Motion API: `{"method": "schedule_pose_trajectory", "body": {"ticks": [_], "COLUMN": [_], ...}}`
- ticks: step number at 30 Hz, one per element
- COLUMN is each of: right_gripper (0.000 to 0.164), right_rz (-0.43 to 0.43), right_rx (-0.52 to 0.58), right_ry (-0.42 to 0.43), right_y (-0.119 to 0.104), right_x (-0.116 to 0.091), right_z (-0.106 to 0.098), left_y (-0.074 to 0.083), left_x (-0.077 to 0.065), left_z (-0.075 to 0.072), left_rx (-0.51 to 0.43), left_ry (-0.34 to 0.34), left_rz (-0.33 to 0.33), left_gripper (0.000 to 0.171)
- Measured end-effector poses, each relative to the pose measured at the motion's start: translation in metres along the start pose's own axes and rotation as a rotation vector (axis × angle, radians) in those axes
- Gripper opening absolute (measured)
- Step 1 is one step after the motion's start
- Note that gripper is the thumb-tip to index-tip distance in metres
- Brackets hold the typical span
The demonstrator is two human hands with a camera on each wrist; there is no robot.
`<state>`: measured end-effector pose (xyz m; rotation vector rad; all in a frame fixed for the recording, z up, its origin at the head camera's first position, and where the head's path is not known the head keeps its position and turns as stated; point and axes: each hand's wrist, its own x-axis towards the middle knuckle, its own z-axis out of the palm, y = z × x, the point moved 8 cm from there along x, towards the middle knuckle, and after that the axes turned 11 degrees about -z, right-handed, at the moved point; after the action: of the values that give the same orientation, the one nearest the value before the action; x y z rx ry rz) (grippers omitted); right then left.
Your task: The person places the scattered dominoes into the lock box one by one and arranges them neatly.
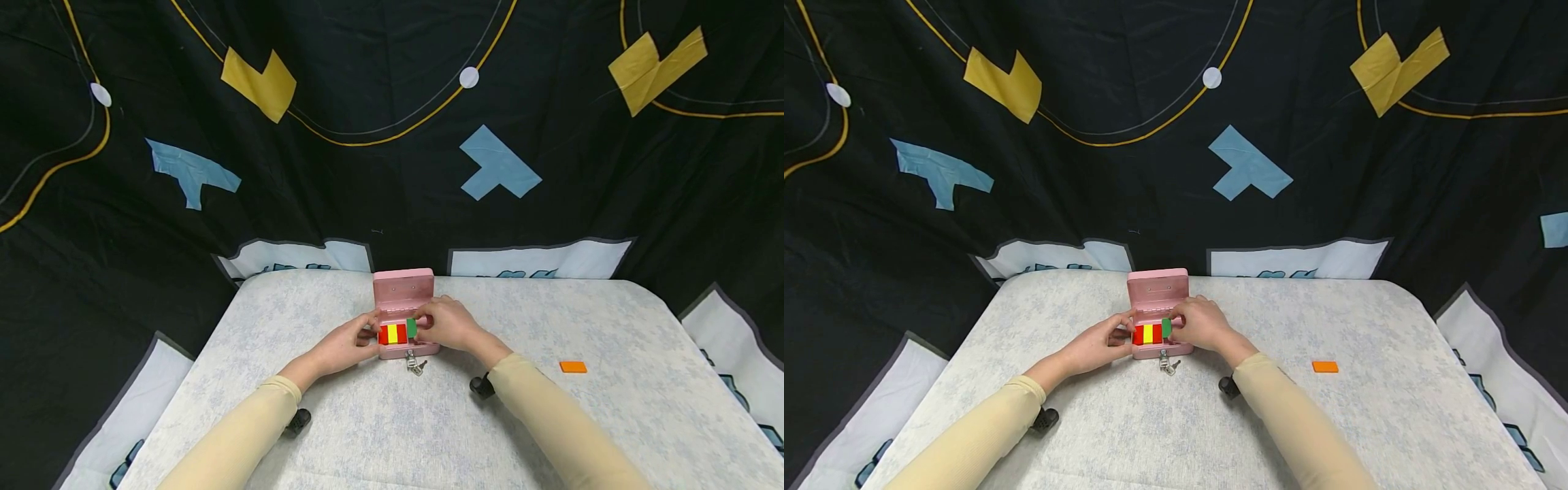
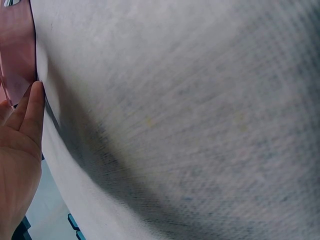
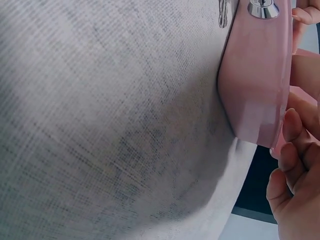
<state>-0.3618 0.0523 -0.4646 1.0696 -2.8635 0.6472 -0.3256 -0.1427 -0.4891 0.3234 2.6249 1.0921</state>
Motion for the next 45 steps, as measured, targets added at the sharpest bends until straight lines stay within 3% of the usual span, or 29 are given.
{"method": "schedule_pose_trajectory", "body": {"ticks": [20, 28, 45], "right_gripper": [0.034, 0.033, 0.030], "right_rz": [-0.060, -0.010, -0.003], "right_rx": [-0.079, -0.091, -0.078], "right_ry": [0.009, -0.024, -0.041], "right_y": [-0.005, -0.003, -0.002], "right_x": [0.006, 0.006, 0.007], "right_z": [0.006, 0.010, 0.012], "left_y": [0.000, 0.000, 0.000], "left_x": [-0.001, -0.002, -0.002], "left_z": [0.001, 0.000, 0.000], "left_rx": [-0.020, -0.026, -0.023], "left_ry": [-0.005, -0.005, -0.008], "left_rz": [0.024, 0.021, -0.009], "left_gripper": [0.036, 0.036, 0.036]}}
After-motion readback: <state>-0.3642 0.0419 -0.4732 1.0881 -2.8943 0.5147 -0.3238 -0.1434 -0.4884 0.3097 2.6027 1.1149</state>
